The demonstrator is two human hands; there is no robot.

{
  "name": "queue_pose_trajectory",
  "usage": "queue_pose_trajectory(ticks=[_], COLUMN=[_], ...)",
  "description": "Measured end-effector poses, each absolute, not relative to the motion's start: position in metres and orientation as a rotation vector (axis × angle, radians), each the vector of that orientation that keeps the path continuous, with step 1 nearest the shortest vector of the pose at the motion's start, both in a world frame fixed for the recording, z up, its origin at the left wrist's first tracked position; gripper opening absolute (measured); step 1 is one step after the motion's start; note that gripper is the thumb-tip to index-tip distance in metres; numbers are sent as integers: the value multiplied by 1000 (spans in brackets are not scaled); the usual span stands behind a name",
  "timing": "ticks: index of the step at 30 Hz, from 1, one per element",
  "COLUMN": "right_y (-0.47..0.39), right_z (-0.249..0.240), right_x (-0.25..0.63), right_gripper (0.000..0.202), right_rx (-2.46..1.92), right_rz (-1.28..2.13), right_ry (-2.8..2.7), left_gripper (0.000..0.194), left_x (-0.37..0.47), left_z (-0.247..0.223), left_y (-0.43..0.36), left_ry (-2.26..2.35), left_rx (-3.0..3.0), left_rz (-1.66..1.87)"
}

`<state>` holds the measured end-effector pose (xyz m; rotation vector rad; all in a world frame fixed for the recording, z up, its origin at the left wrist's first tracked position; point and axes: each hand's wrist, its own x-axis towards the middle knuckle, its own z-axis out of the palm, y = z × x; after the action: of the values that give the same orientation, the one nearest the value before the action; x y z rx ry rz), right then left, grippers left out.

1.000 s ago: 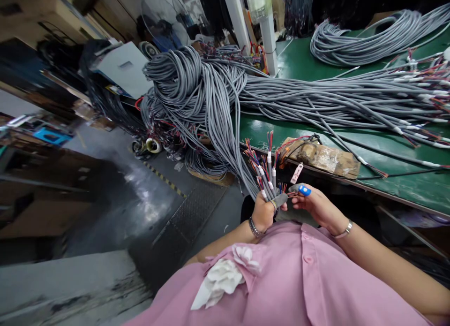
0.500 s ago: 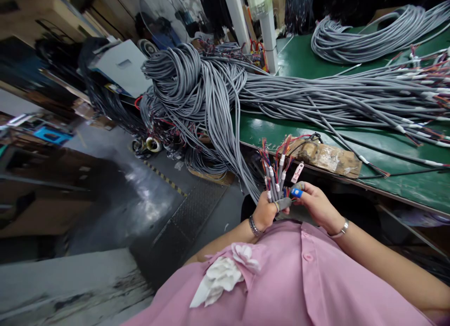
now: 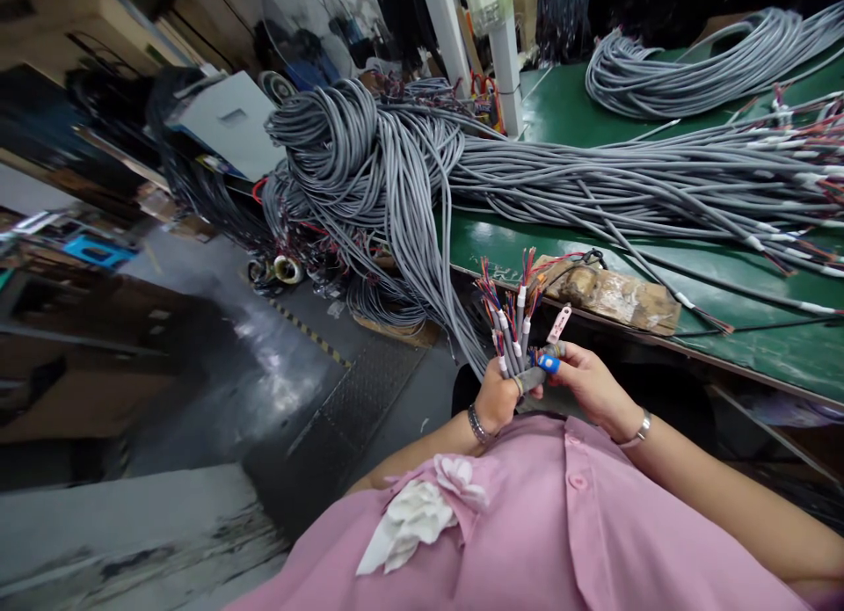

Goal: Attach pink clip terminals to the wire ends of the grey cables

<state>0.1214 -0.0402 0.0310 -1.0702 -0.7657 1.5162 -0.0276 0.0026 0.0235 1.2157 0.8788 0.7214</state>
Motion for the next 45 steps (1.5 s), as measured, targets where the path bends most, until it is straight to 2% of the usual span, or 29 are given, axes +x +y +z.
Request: queue_pose_trajectory(ticks=[14, 17, 21, 24, 28, 32, 35, 38, 45], right_y=[-44, -39, -22, -12, -9, -9, -5, -1, 2], right_z=[16, 12, 8, 13, 19, 19, 18, 19, 21], right_x=[125, 132, 147, 151, 146, 140, 138, 135, 133], right_gripper=[21, 27, 44, 42, 32, 40, 50, 51, 38], right_rx=[-1062, -981, -949, -906, -981, -1154, -1033, -849, -797], right_rz=[1484, 1526, 1580, 1587, 1345, 1038, 1255, 1469, 1421], right_ry=[-595, -468, -408, -491, -590, -635, -562, -409, -230], left_gripper=[27, 24, 25, 26, 27, 28, 29, 31, 32], left_x=[-23, -21, -18, -14, -9, -7, -7, -7, -10], left_z=[24, 26, 33, 38, 41, 40, 39, 40, 42], left_y=[1, 1, 3, 5, 8, 9, 8, 6, 4], left_ry=[884, 890, 860, 856, 866, 875, 868, 866, 878], left_rx=[1054, 1028, 1012, 1001, 991, 1025, 1029, 1039, 1061], left_rz=[895, 911, 904, 902, 901, 886, 883, 877, 859])
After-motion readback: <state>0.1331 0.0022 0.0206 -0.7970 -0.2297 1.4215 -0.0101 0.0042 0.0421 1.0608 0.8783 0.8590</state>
